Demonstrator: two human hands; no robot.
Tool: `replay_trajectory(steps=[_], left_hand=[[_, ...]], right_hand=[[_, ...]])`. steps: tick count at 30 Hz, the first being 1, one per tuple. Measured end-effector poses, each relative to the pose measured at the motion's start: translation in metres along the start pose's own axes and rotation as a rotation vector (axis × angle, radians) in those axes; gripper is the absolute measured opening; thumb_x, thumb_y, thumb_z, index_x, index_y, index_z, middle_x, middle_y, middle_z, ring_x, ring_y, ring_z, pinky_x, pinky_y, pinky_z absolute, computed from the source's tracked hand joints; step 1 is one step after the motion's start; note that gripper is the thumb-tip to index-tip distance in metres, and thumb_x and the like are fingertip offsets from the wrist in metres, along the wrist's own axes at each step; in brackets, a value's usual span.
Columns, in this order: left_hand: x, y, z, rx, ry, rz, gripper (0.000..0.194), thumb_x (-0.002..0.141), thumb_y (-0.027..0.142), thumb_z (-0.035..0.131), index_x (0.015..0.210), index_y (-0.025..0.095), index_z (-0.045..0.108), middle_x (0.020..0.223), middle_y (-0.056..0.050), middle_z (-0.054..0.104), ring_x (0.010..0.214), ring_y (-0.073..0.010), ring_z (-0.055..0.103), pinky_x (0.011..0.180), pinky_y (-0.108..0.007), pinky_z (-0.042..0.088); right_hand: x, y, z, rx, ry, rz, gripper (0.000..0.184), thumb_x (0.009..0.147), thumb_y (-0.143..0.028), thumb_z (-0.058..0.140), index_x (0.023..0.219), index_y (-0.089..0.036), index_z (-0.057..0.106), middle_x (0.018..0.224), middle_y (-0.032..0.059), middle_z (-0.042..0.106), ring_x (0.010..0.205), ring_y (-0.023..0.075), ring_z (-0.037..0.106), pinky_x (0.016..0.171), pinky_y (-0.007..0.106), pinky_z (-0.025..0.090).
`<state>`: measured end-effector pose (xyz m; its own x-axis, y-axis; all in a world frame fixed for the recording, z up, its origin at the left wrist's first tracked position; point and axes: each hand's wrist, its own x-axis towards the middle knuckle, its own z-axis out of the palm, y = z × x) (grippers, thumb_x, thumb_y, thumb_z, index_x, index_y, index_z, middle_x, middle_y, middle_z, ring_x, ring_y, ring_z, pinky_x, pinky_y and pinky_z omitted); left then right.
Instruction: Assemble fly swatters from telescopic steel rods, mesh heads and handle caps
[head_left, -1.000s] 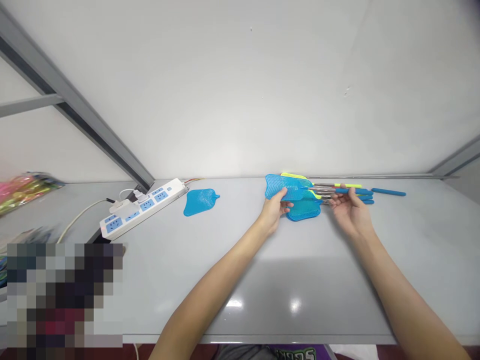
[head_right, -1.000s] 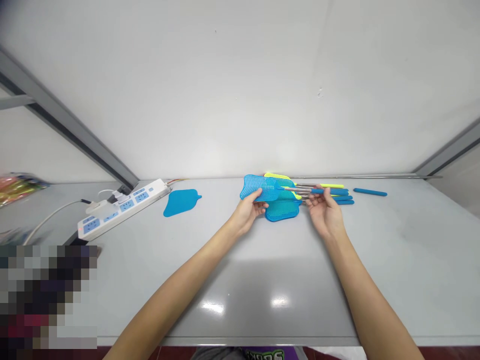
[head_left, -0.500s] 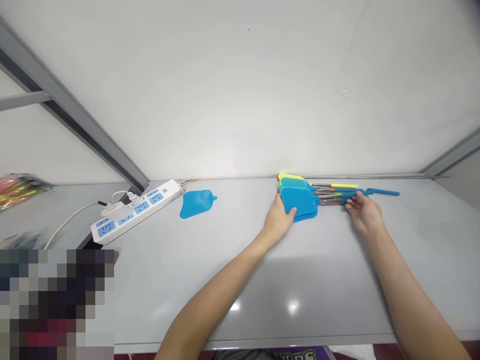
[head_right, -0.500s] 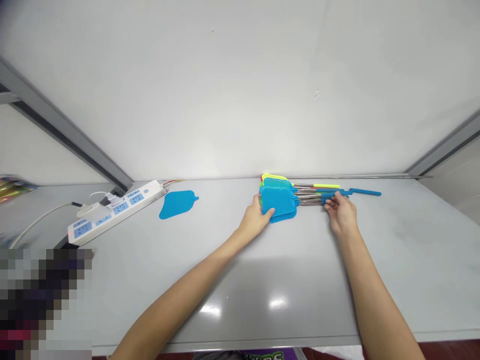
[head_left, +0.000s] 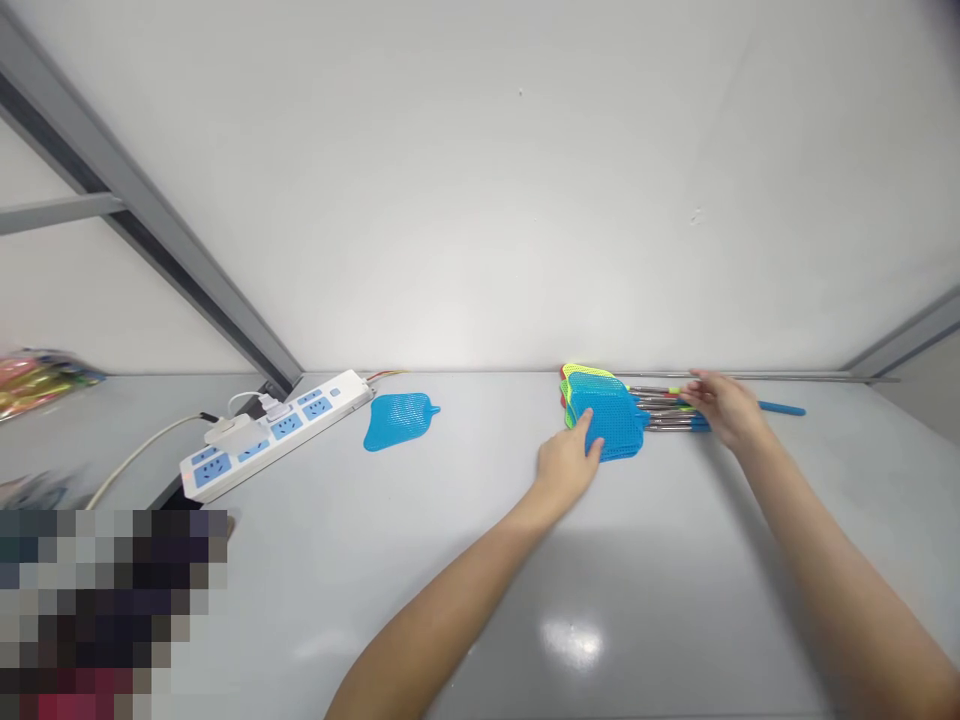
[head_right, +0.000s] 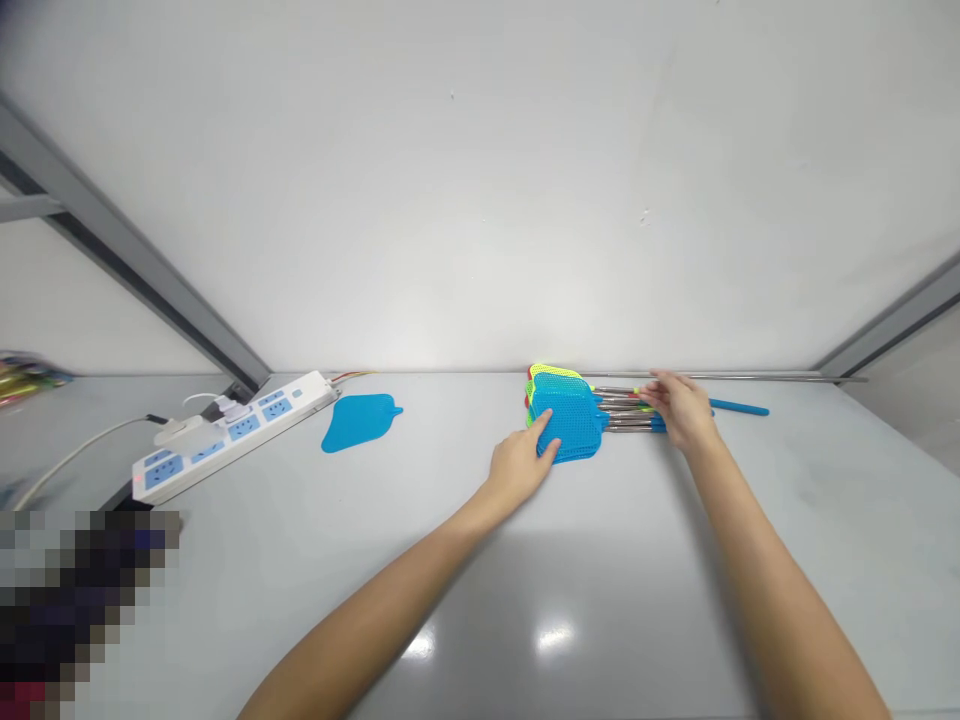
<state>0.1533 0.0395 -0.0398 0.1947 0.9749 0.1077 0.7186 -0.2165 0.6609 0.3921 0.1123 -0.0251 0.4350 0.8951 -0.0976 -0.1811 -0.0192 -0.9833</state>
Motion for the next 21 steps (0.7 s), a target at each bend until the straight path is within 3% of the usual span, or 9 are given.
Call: replay_trajectory(steps=[4, 10, 16, 21], left_hand=[[-0.004, 0.001, 0.004, 0.083, -0.010, 0.013, 0.052, 0.082, 0.044, 0.029, 0.129, 0.023, 0.027, 0.085, -0.010, 0.060, 0.073, -0.0240, 0.057, 0.066, -0.033, 0.039], [-0.007, 0.002, 0.004, 0.133, -0.035, 0.028, 0.051, 0.083, 0.043, 0.024, 0.131, 0.024, 0.022, 0.089, -0.011, 0.059, 0.075, -0.0246, 0.057, 0.065, -0.033, 0.039], [-0.005, 0.000, 0.004, 0.171, -0.061, 0.040, 0.053, 0.084, 0.044, 0.022, 0.132, 0.023, 0.019, 0.091, -0.010, 0.060, 0.075, -0.0241, 0.057, 0.062, -0.032, 0.040], [-0.004, 0.000, 0.007, 0.264, -0.073, 0.020, 0.052, 0.084, 0.044, 0.020, 0.132, 0.025, 0.014, 0.090, -0.006, 0.061, 0.073, -0.0208, 0.058, 0.061, -0.030, 0.041]], right_hand=[[0.039, -0.005, 0.016, -0.144, -0.163, 0.278, 0.004, 0.067, -0.006, 0.056, 0.069, -0.010, 0.056, 0.056, 0.0054, 0.054, 0.048, 0.0111, 0.054, 0.040, 0.019, 0.048], [0.067, -0.006, 0.021, -0.357, -0.360, 0.461, 0.012, 0.063, -0.003, 0.059, 0.072, -0.010, 0.056, 0.053, 0.0037, 0.055, 0.036, 0.0068, 0.046, 0.029, 0.015, 0.039], [0.081, -0.011, 0.017, -0.518, -0.566, 0.431, 0.030, 0.055, -0.014, 0.069, 0.083, -0.011, 0.059, 0.049, -0.0001, 0.053, 0.025, 0.0013, 0.030, 0.022, 0.013, 0.021], [0.094, -0.008, 0.017, -0.867, -0.763, 0.237, 0.034, 0.061, -0.033, 0.065, 0.086, -0.013, 0.055, 0.048, -0.0029, 0.050, 0.027, 0.0019, 0.030, 0.025, 0.015, 0.024]])
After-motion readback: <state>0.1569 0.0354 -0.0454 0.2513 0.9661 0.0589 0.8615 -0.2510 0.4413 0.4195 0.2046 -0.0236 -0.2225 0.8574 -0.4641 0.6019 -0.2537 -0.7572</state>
